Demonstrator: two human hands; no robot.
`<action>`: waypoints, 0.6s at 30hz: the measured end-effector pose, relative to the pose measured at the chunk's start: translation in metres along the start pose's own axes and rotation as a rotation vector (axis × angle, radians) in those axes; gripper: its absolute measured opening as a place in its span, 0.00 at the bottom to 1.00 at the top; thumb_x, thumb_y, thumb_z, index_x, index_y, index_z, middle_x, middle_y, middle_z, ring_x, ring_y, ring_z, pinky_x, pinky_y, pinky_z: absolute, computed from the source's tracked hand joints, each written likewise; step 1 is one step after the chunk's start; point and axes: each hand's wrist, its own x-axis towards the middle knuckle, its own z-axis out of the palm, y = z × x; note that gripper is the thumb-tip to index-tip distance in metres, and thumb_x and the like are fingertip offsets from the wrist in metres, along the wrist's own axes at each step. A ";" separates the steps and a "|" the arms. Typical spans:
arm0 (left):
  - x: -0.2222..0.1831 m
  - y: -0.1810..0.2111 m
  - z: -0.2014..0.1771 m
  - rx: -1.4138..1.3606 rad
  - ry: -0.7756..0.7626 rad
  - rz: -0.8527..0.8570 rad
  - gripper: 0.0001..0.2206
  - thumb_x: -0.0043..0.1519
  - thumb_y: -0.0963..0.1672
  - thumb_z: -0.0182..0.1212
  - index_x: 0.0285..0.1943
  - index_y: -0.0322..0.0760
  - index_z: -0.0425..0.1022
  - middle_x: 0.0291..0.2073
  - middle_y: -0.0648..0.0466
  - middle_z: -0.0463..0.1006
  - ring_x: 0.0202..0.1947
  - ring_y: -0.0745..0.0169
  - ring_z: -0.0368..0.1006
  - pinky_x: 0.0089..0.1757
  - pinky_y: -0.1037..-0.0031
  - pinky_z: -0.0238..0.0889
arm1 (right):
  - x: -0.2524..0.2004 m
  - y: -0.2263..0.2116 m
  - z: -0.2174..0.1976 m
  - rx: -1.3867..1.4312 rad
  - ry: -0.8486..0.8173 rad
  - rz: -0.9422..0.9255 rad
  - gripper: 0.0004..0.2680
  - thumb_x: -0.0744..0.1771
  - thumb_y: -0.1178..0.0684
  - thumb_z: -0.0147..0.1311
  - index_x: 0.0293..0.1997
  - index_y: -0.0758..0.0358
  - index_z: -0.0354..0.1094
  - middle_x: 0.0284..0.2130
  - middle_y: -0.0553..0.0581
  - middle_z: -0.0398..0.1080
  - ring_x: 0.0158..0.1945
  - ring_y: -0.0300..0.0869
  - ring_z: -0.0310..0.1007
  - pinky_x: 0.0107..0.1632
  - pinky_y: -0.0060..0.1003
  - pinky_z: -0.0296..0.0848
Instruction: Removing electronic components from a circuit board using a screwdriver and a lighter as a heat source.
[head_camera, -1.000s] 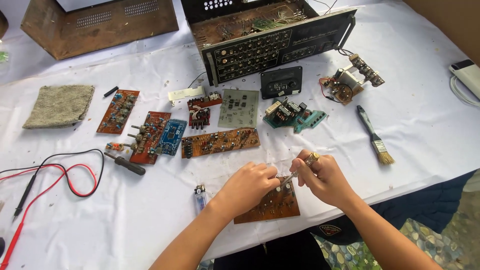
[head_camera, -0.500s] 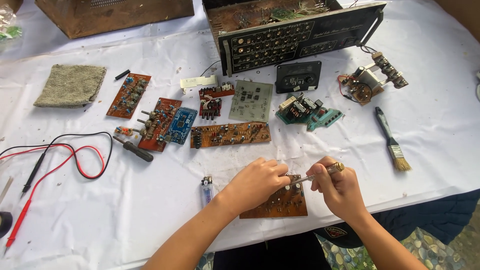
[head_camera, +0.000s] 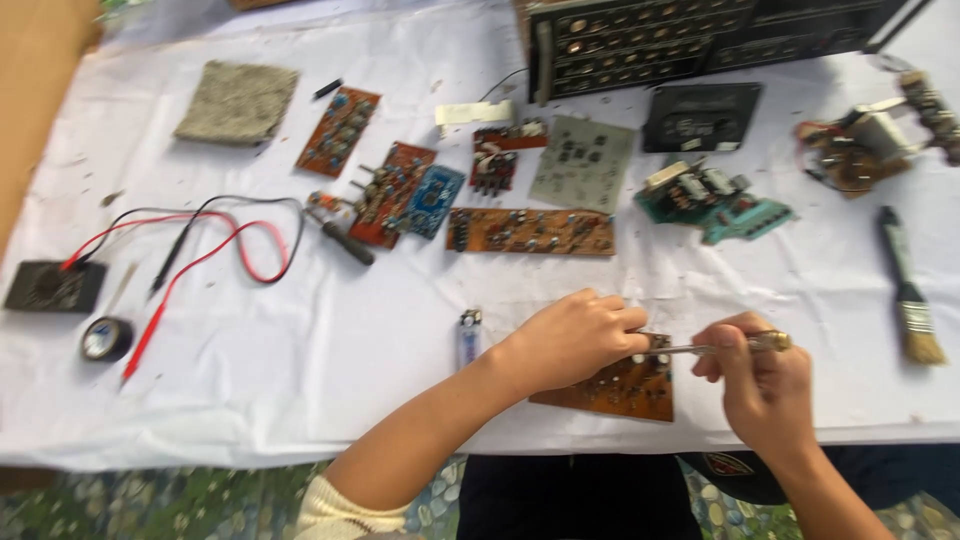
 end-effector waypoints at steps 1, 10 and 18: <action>-0.003 0.000 -0.001 0.003 -0.012 -0.023 0.08 0.59 0.36 0.62 0.35 0.45 0.74 0.34 0.57 0.71 0.34 0.56 0.72 0.35 0.64 0.65 | 0.000 0.001 0.003 0.017 -0.020 -0.001 0.14 0.74 0.51 0.42 0.35 0.65 0.73 0.20 0.54 0.74 0.23 0.38 0.74 0.29 0.33 0.68; -0.002 0.004 -0.003 -0.057 0.043 0.058 0.04 0.58 0.39 0.61 0.35 0.43 0.72 0.35 0.55 0.72 0.32 0.55 0.72 0.32 0.62 0.65 | 0.001 -0.001 -0.001 0.066 -0.057 0.158 0.14 0.75 0.53 0.41 0.38 0.72 0.71 0.20 0.59 0.69 0.26 0.43 0.73 0.33 0.35 0.72; 0.008 0.003 -0.025 0.069 -0.090 -0.034 0.12 0.62 0.35 0.66 0.32 0.44 0.69 0.37 0.58 0.73 0.33 0.64 0.68 0.38 0.74 0.63 | 0.016 0.015 0.001 0.245 -0.078 0.015 0.14 0.75 0.57 0.39 0.35 0.78 0.67 0.21 0.64 0.68 0.21 0.43 0.73 0.22 0.28 0.64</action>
